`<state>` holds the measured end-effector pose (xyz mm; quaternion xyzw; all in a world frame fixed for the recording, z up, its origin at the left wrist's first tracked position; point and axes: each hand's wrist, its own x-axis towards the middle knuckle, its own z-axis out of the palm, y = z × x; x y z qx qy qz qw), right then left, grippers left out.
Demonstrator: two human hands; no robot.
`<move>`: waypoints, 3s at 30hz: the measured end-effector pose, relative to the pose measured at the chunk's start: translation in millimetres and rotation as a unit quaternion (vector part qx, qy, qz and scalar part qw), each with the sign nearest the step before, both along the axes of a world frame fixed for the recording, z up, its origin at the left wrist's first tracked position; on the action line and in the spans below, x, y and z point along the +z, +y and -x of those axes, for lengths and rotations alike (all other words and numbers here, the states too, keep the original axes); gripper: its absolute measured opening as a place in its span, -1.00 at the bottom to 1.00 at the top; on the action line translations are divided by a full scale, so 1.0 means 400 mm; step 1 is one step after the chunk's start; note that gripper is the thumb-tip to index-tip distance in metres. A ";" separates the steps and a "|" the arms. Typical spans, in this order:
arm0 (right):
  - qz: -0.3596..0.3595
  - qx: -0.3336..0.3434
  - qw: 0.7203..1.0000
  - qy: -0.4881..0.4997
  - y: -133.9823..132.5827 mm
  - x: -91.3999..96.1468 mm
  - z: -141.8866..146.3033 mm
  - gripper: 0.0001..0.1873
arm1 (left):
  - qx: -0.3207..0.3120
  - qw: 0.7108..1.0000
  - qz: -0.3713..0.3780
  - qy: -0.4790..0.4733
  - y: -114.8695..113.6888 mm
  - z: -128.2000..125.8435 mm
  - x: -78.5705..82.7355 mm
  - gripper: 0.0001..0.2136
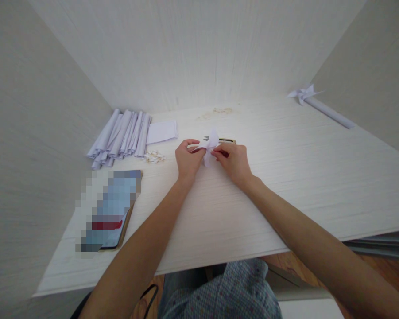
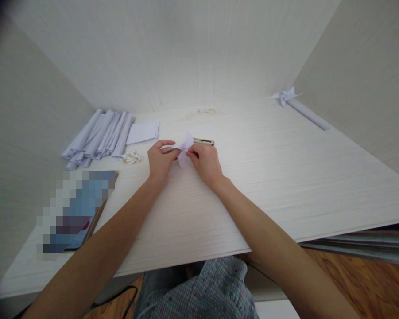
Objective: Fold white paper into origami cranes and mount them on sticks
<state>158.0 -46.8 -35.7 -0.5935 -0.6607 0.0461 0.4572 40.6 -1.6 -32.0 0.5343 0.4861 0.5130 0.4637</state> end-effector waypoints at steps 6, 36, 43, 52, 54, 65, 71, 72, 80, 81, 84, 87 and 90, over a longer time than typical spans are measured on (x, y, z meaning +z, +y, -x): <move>0.014 0.027 0.999 0.010 -0.005 0.014 0.002 -0.81 | 0.000 1.000 0.002 -0.003 0.001 0.001 0.000 -0.77; 0.031 -0.035 0.996 -0.073 -0.005 0.017 -0.005 -0.78 | -0.008 1.000 0.018 0.002 -0.009 -0.001 0.015 -0.80; 0.033 -0.044 0.991 -0.123 -0.007 0.018 -0.001 -0.80 | -0.011 1.000 0.008 -0.005 -0.008 -0.003 0.012 -0.80; 0.070 -0.047 0.981 -0.173 -0.016 0.025 0.009 -0.80 | -0.013 1.000 0.004 0.000 -0.009 -0.003 0.010 -0.81; 0.064 -0.046 0.980 -0.182 -0.018 0.026 0.011 -0.81 | -0.013 1.000 0.002 0.006 -0.009 -0.003 0.009 -0.81; 0.074 -0.052 0.978 -0.187 -0.019 0.026 0.017 -0.77 | -0.007 1.000 -0.003 0.021 -0.005 -0.002 0.004 -0.82; 0.064 -0.043 0.984 -0.159 -0.017 0.022 0.011 -0.80 | -0.023 0.999 -0.016 0.017 -0.009 -0.003 0.006 -0.84; 0.057 -0.045 0.986 -0.152 -0.016 0.021 0.009 -0.81 | -0.032 0.999 -0.019 0.006 -0.011 -0.004 0.008 -0.85; 0.017 -0.055 0.997 -0.043 -0.010 0.021 -0.005 -0.76 | -0.124 0.990 -0.052 -0.046 -0.026 -0.005 0.021 -0.78; 0.017 -0.056 0.998 -0.033 -0.009 0.022 -0.006 -0.76 | -0.132 0.989 -0.059 -0.041 -0.027 -0.005 0.022 -0.78; 0.015 -0.057 0.998 0.000 -0.005 0.022 -0.009 -0.81 | -0.145 0.986 -0.080 -0.026 -0.032 -0.003 0.025 -0.78; 0.012 -0.041 0.999 0.031 -0.003 0.019 -0.013 -0.83 | -0.144 0.985 -0.092 -0.006 -0.032 -0.001 0.022 -0.75; 0.012 -0.014 0.999 0.051 -0.002 0.016 -0.014 -0.82 | -0.133 0.985 -0.106 0.010 -0.026 0.003 0.015 -0.74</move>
